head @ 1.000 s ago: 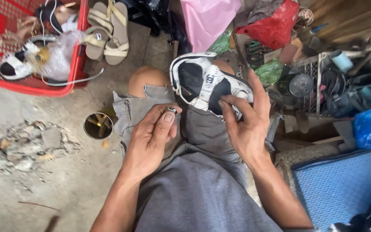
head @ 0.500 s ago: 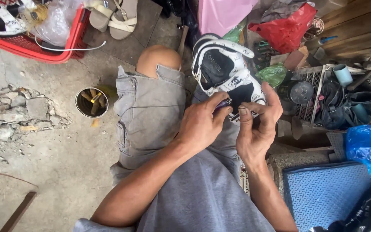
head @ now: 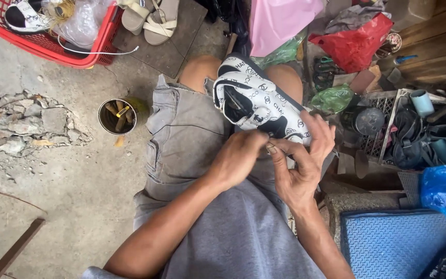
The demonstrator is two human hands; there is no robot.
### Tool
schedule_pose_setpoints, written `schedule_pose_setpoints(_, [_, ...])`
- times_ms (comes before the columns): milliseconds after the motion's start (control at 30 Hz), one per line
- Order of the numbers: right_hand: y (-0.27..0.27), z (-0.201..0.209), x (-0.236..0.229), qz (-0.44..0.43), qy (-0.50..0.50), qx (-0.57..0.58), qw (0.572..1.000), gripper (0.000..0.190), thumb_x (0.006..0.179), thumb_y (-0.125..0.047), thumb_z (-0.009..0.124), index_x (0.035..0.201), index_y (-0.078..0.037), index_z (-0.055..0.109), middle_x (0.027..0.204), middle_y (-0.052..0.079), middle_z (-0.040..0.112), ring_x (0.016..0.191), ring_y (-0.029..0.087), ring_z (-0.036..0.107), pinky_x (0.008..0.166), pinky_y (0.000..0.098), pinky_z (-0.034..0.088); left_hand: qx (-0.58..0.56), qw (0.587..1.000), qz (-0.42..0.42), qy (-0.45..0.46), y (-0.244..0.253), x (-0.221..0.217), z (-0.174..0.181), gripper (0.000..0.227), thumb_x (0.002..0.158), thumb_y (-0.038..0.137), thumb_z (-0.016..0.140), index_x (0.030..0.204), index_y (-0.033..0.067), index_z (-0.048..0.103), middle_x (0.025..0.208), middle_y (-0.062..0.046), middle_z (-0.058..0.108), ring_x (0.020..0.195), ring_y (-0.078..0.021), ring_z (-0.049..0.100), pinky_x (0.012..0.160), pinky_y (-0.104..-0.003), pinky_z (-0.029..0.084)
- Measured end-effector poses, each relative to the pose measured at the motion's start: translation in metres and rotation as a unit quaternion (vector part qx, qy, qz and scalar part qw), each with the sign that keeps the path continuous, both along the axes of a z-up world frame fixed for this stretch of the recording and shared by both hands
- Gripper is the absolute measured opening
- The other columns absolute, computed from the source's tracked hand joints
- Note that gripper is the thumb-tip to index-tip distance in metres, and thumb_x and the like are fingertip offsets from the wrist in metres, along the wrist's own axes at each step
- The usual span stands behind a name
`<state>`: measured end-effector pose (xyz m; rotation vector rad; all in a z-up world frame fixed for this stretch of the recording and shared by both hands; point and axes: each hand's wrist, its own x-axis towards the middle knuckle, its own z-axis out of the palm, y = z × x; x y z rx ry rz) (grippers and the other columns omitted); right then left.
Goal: Sewing a decorative ribbon onto a sandal and sealing the thread ends with a lighter
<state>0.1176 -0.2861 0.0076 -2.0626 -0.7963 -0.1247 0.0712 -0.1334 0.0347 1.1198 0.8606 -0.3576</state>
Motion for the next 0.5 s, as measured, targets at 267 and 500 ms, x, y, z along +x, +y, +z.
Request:
schedule_pose_setpoints(267, [-0.007, 0.005, 0.012, 0.021, 0.071, 0.047, 0.996, 0.006, 0.096, -0.013, 0.075, 0.101, -0.010, 0.073, 0.151, 0.018, 0.048, 0.150, 0.038, 0.033, 0.128, 0.0618, 0.010, 0.263, 0.942, -0.116, -0.172, 0.003, -0.027, 0.046, 0.047, 0.106, 0.041, 0.040, 0.118, 0.0065, 0.069, 0.097, -0.029, 0.074, 0.101, -0.0514, 0.070, 0.085, -0.060, 0.054])
schedule_pose_setpoints(500, [-0.004, 0.009, 0.001, 0.026, 0.072, 0.018, 0.997, 0.006, 0.096, -0.016, 0.076, 0.101, -0.014, 0.074, 0.153, 0.014, 0.048, 0.151, 0.035, 0.029, 0.127, 0.0615, 0.006, 0.099, 0.993, -0.016, -0.060, -0.026, 0.014, -0.037, 0.056, 0.099, 0.049, 0.042, 0.105, 0.0007, 0.071, 0.102, -0.027, 0.074, 0.115, -0.0478, 0.067, 0.092, -0.062, 0.053])
